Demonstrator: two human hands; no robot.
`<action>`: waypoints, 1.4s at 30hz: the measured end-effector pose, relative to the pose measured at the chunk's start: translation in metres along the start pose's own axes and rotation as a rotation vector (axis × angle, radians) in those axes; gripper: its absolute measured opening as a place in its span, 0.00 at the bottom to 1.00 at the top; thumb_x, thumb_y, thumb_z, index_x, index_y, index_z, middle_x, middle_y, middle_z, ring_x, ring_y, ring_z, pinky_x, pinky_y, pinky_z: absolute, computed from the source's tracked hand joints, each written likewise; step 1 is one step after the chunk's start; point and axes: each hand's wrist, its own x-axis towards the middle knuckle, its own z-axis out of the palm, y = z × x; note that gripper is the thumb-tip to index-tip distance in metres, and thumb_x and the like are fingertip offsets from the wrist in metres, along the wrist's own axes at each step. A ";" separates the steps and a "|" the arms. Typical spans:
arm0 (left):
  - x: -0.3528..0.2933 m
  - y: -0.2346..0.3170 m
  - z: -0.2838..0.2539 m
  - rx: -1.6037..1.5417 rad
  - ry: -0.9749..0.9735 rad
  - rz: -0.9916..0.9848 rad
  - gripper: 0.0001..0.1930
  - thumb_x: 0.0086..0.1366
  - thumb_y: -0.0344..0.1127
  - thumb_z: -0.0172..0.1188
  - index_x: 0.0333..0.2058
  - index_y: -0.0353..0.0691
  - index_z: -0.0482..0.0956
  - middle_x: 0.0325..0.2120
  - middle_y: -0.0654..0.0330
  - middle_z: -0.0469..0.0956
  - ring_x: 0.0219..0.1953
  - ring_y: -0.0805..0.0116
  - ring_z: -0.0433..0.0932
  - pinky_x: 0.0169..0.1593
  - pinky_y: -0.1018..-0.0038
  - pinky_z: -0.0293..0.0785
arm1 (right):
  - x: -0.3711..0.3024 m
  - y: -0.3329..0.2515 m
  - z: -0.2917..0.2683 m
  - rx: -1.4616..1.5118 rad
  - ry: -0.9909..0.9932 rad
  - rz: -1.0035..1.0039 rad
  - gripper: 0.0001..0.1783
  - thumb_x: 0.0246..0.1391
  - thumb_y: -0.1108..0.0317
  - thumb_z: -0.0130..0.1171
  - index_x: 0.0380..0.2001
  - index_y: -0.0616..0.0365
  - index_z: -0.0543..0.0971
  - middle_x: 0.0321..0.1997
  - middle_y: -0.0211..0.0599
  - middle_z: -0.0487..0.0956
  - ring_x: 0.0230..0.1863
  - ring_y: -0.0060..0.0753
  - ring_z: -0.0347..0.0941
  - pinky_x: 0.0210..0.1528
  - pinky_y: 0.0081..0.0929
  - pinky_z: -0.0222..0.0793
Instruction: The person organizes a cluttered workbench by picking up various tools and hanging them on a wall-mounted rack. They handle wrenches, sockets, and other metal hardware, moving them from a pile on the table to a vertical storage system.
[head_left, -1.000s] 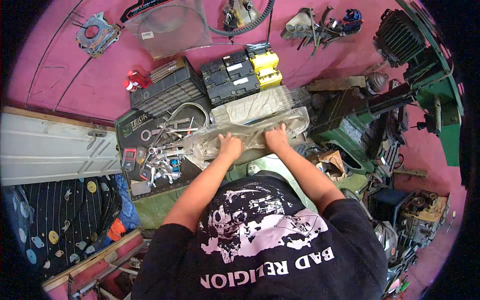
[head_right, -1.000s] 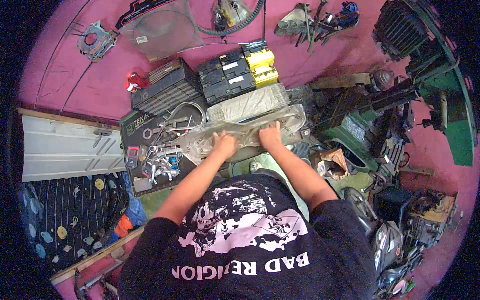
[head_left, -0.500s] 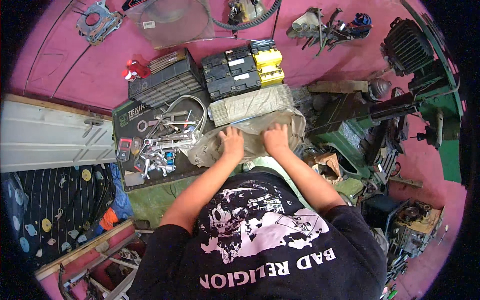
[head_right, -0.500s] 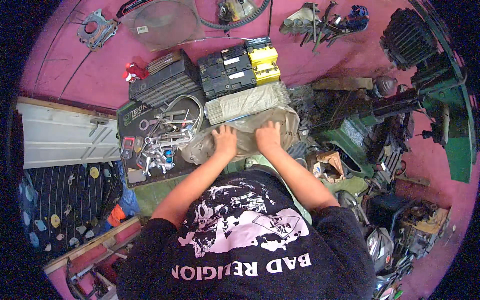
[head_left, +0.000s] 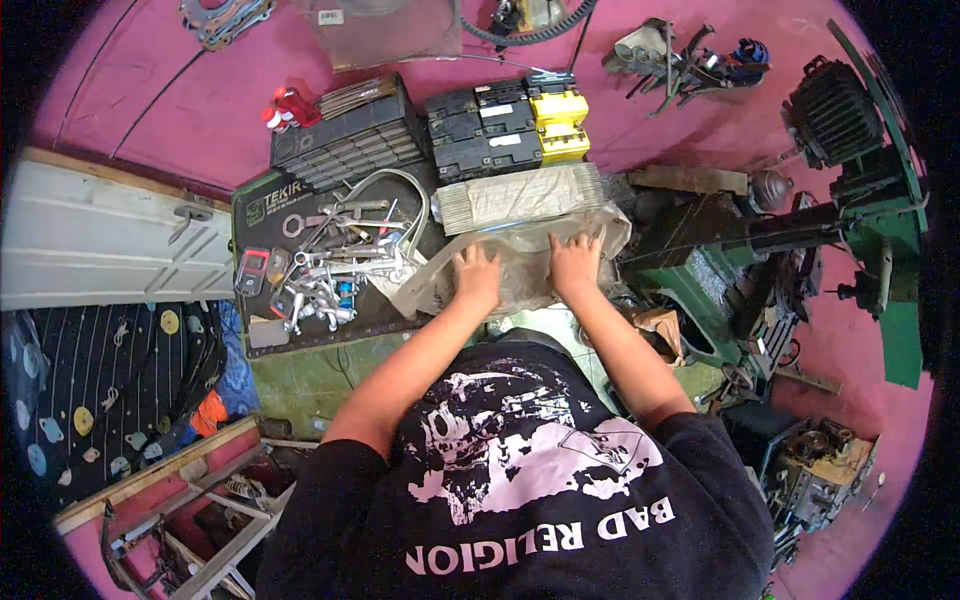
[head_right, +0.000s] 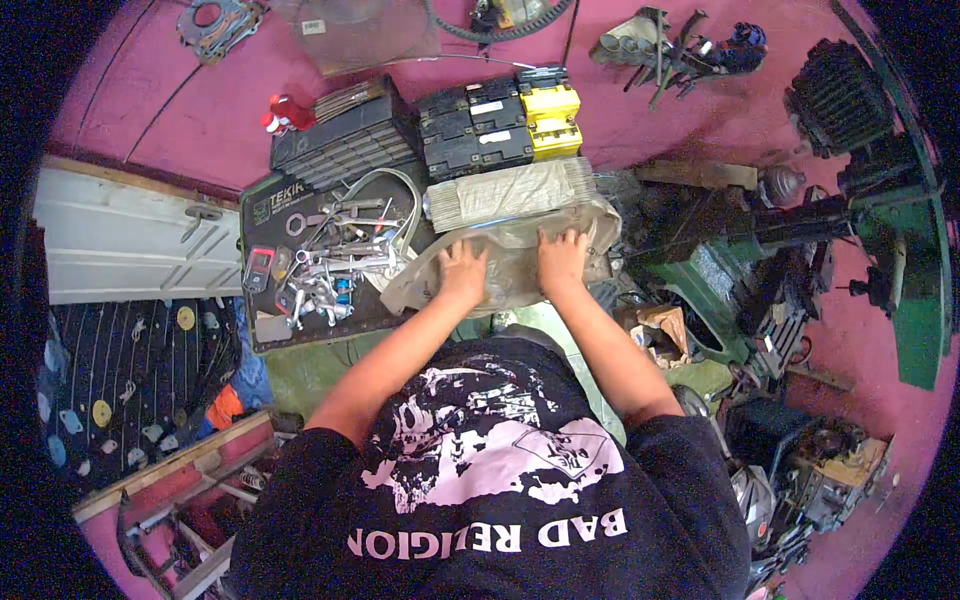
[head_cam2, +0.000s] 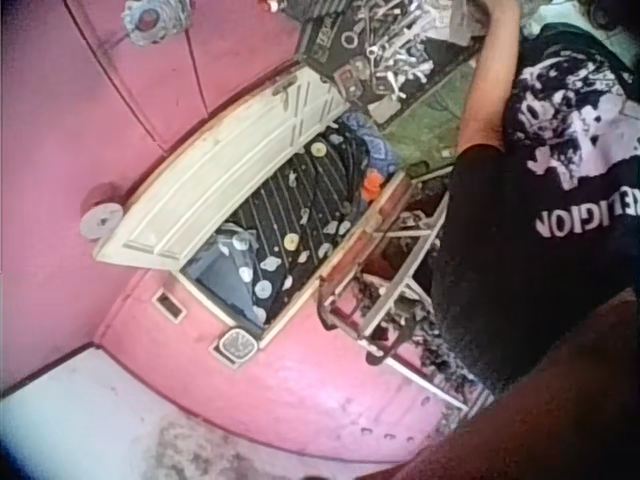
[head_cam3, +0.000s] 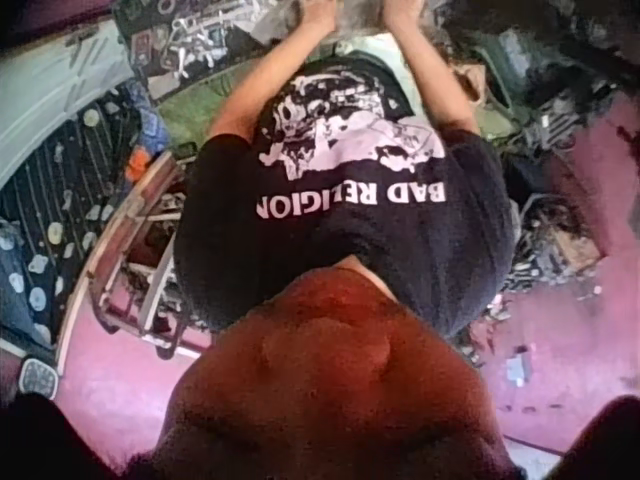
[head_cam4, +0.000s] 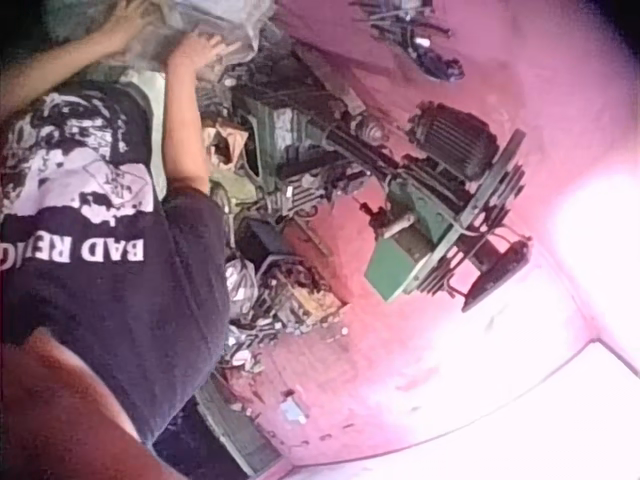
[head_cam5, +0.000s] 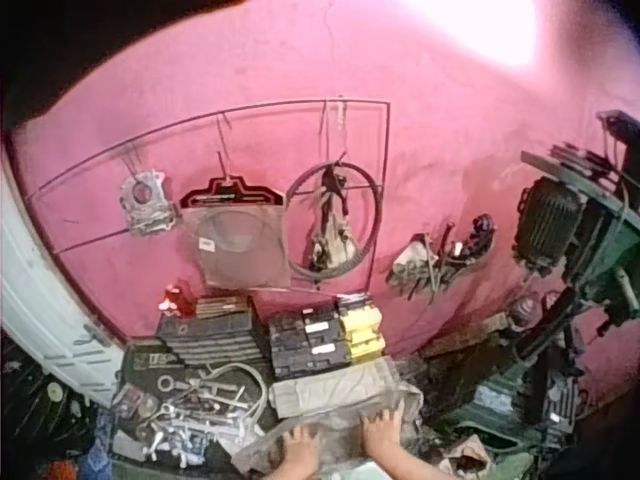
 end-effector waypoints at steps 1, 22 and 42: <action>-0.003 -0.002 0.001 -0.093 0.007 0.005 0.43 0.48 0.59 0.74 0.61 0.48 0.73 0.61 0.50 0.70 0.66 0.48 0.61 0.61 0.45 0.60 | -0.004 -0.006 0.001 0.043 0.001 -0.051 0.29 0.54 0.60 0.60 0.62 0.36 0.74 0.54 0.35 0.80 0.62 0.42 0.67 0.64 0.50 0.54; -0.216 -0.312 0.125 -0.648 0.723 -0.714 0.14 0.59 0.34 0.67 0.43 0.38 0.82 0.38 0.49 0.83 0.38 0.49 0.80 0.45 0.57 0.74 | -0.020 -0.146 -0.070 0.630 0.443 -0.415 0.15 0.51 0.62 0.66 0.43 0.52 0.83 0.40 0.45 0.82 0.43 0.49 0.76 0.47 0.44 0.72; -0.185 -0.331 0.140 -0.692 0.553 -0.250 0.10 0.57 0.35 0.68 0.37 0.40 0.82 0.36 0.53 0.81 0.42 0.48 0.78 0.49 0.56 0.73 | -0.020 -0.375 -0.051 0.326 0.188 -0.730 0.26 0.50 0.53 0.65 0.45 0.62 0.77 0.34 0.42 0.83 0.41 0.44 0.79 0.46 0.39 0.75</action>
